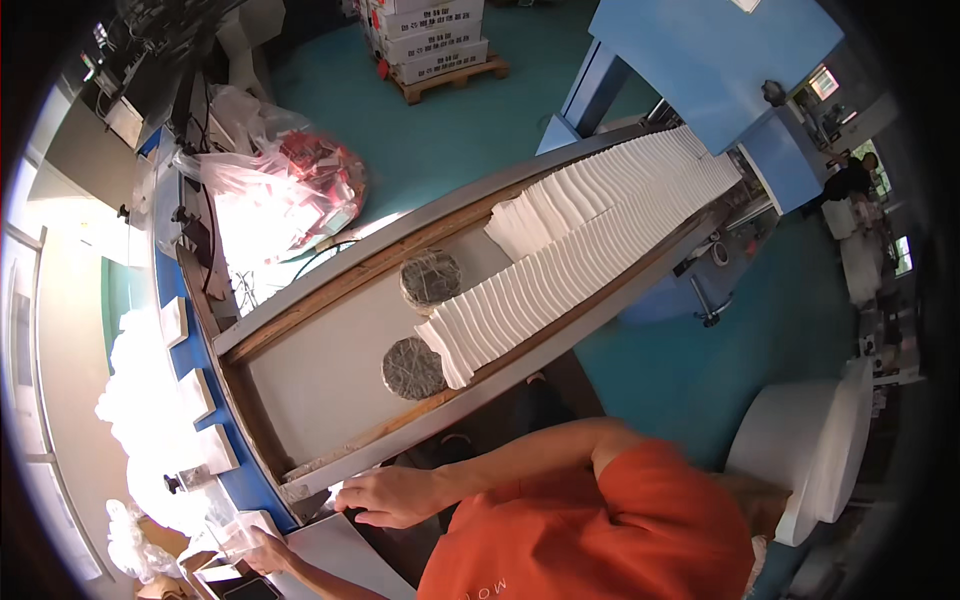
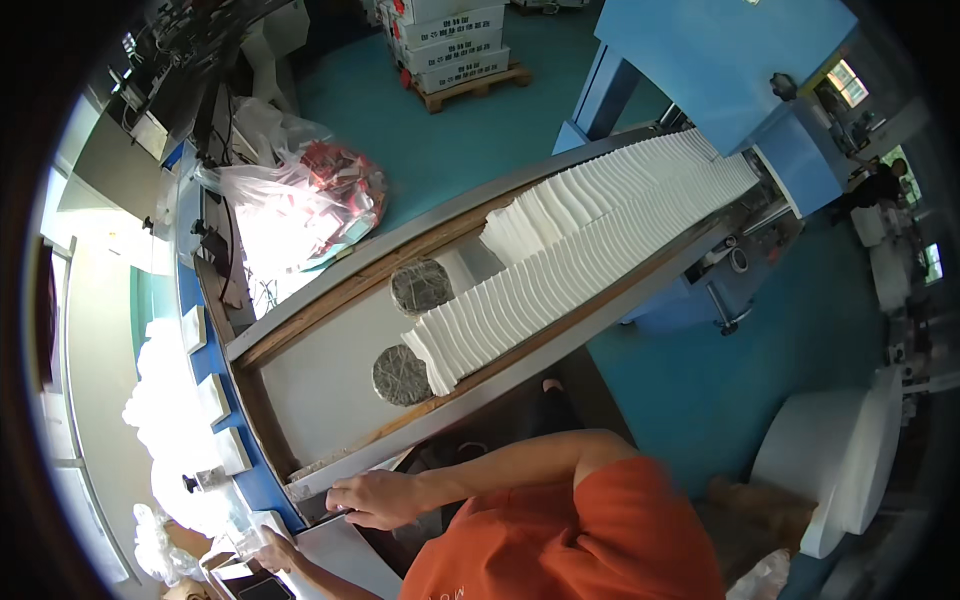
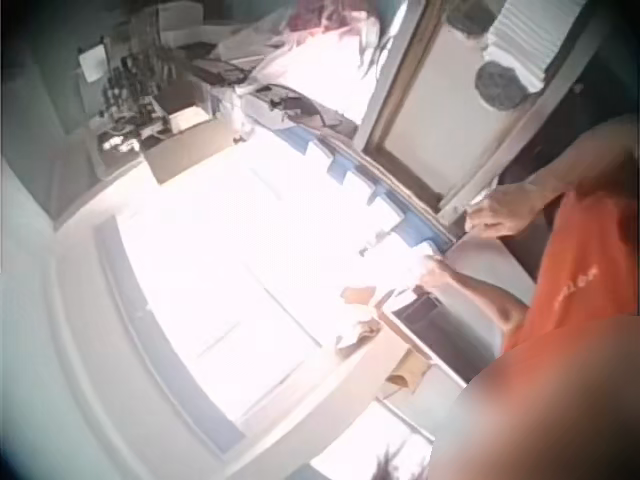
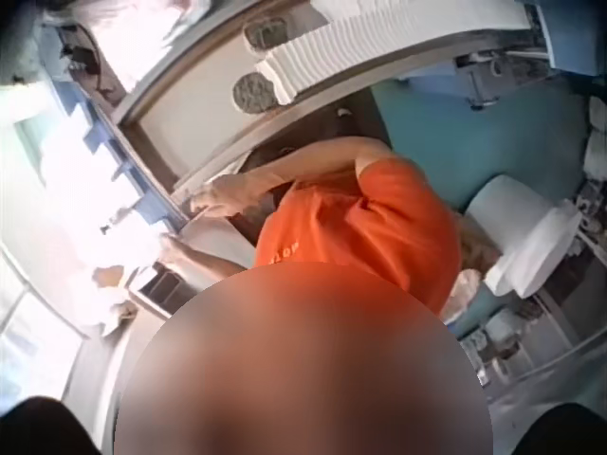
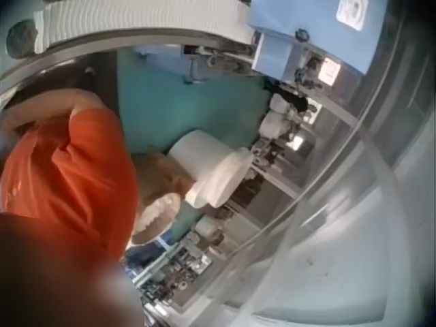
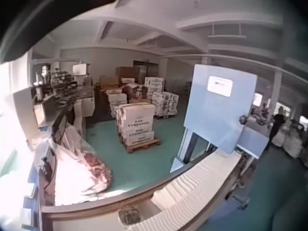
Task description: Inspect and organize folded paper filters on a production line.
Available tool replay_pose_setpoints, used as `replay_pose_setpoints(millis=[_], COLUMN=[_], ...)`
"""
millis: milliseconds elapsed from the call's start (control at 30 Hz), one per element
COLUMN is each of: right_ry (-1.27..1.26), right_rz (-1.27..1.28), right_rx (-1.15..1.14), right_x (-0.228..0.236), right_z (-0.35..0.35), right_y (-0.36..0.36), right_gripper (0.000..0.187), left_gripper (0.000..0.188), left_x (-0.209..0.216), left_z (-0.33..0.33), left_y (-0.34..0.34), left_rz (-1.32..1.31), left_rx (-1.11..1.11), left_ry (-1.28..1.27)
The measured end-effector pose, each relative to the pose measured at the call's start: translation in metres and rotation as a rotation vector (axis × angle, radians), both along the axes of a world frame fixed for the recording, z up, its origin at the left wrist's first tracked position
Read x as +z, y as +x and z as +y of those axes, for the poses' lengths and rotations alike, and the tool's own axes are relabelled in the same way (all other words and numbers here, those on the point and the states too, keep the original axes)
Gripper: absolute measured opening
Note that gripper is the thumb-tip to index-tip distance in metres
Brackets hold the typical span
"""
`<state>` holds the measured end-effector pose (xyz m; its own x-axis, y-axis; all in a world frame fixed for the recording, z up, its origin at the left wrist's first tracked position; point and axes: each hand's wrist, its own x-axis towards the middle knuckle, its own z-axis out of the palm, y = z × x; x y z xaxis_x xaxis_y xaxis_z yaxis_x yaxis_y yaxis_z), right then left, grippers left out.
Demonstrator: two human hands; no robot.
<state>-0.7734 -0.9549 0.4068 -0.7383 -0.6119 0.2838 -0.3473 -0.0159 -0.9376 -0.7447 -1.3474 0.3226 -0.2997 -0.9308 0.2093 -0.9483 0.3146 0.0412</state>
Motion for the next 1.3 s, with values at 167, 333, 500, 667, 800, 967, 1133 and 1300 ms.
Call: replay_pose_setpoints(millis=[167,333,500,667,800,967,1133,1300], right_ry=[0.107,0.072,0.312,0.769,0.756,0.640,0.323,0.522], right_rz=[0.188,0.195,0.388,0.601,0.540,0.530,0.337,-0.032], right_rx=[-0.400,-0.513,-0.319,-0.194,-0.259,-0.303,-0.805,-1.162], right_x=[0.057,0.102,0.075,0.023,0.028,0.027,0.055,0.056], right_z=[0.202,0.317,0.385,0.384,0.404,0.415,0.499,0.594], right_y=[-0.018,-0.052,-0.118,-0.168,-0.162,-0.153,-0.136,-0.129], right_gripper=[0.011,0.013,0.020,0.053,0.060,0.048,0.021,0.021], left_gripper=[0.037,0.021,0.023,0.048,0.043,0.044,0.023,0.021], left_x=[0.157,0.146,0.100,0.154,0.119,0.130,0.155,0.172], left_z=[0.328,0.551,0.615,0.615,0.517,0.558,0.659,0.780], left_y=[-0.111,-0.242,-0.270,-0.255,-0.233,-0.250,-0.241,-0.219], left_rz=[0.812,0.005,-0.140,-0.007,-0.047,-0.254,0.274,0.292], left_rx=[-1.071,-0.589,-0.516,-0.890,-1.096,-1.008,-1.574,-2.188], left_ry=[0.823,2.069,1.940,1.667,0.083,1.069,0.474,0.551])
